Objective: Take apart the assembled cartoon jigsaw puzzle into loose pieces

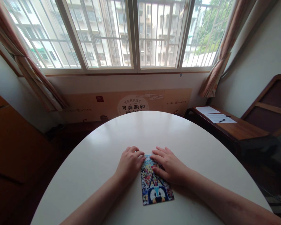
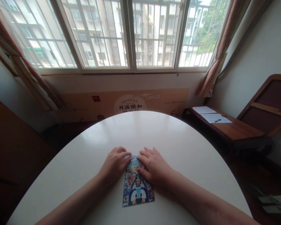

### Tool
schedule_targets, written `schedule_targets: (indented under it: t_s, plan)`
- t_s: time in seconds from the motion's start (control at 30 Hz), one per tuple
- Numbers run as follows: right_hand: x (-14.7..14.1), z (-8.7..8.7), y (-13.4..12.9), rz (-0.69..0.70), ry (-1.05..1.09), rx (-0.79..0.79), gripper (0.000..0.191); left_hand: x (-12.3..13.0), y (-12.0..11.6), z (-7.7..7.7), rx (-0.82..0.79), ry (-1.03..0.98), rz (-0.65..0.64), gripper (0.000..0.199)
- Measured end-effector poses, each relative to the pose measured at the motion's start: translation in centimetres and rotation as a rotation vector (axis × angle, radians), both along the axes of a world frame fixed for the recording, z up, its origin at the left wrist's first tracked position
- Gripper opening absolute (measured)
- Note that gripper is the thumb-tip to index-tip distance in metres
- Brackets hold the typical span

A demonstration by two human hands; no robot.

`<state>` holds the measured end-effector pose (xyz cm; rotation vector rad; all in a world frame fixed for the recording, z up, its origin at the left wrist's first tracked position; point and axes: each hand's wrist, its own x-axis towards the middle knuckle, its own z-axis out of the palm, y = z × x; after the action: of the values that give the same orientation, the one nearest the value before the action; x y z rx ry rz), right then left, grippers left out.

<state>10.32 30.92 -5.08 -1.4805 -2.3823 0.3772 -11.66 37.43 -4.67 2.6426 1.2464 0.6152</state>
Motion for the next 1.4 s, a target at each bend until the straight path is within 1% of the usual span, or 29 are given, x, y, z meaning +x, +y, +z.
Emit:
schedule_targets:
  t_s: [0.27, 0.57, 0.67, 0.77, 0.87, 1.07, 1.17, 1.27, 1.33, 1.4]
  plan:
    - [-0.5, 0.2, 0.0, 0.002, -0.001, 0.009, 0.049, 0.1, 0.2, 0.1, 0.014, -0.026, -0.004, 0.015]
    - [-0.4, 0.5, 0.0, 0.009, -0.004, -0.009, 0.049, -0.1, 0.3, 0.5, 0.093, -0.017, 0.010, 0.013]
    - [-0.1, 0.4, -0.1, 0.012, -0.009, -0.026, 0.049, -0.9, 1.0, 0.3, 0.136, -0.028, 0.067, 0.014]
    - [0.2, 0.3, -0.1, 0.017, -0.014, -0.032, 0.050, -1.7, 2.0, 0.1, 0.157, -0.056, 0.163, 0.016]
    - [0.2, 0.3, -0.2, 0.015, -0.013, -0.034, 0.050, -1.9, 2.6, -0.1, 0.151, -0.063, 0.223, 0.017]
    - [-0.1, 0.2, -0.2, 0.015, -0.010, -0.032, 0.050, -0.6, 2.5, -0.5, 0.092, -0.020, 0.182, 0.018]
    - [-0.1, 0.0, -0.1, 0.016, -0.016, -0.027, 0.050, -0.7, 2.6, -0.9, 0.078, -0.011, 0.183, 0.028]
    - [0.2, -0.2, 0.0, 0.026, -0.016, -0.015, 0.052, -1.1, 2.4, -0.9, 0.108, -0.036, 0.174, 0.034]
    - [0.6, -0.3, 0.1, -0.008, 0.009, 0.037, 0.055, -1.3, 2.0, -0.7, 0.143, -0.048, 0.149, 0.032]
    - [1.2, -0.2, 0.2, -0.087, 0.061, 0.123, 0.055, -1.2, 1.4, -0.4, 0.170, -0.043, 0.116, 0.028]
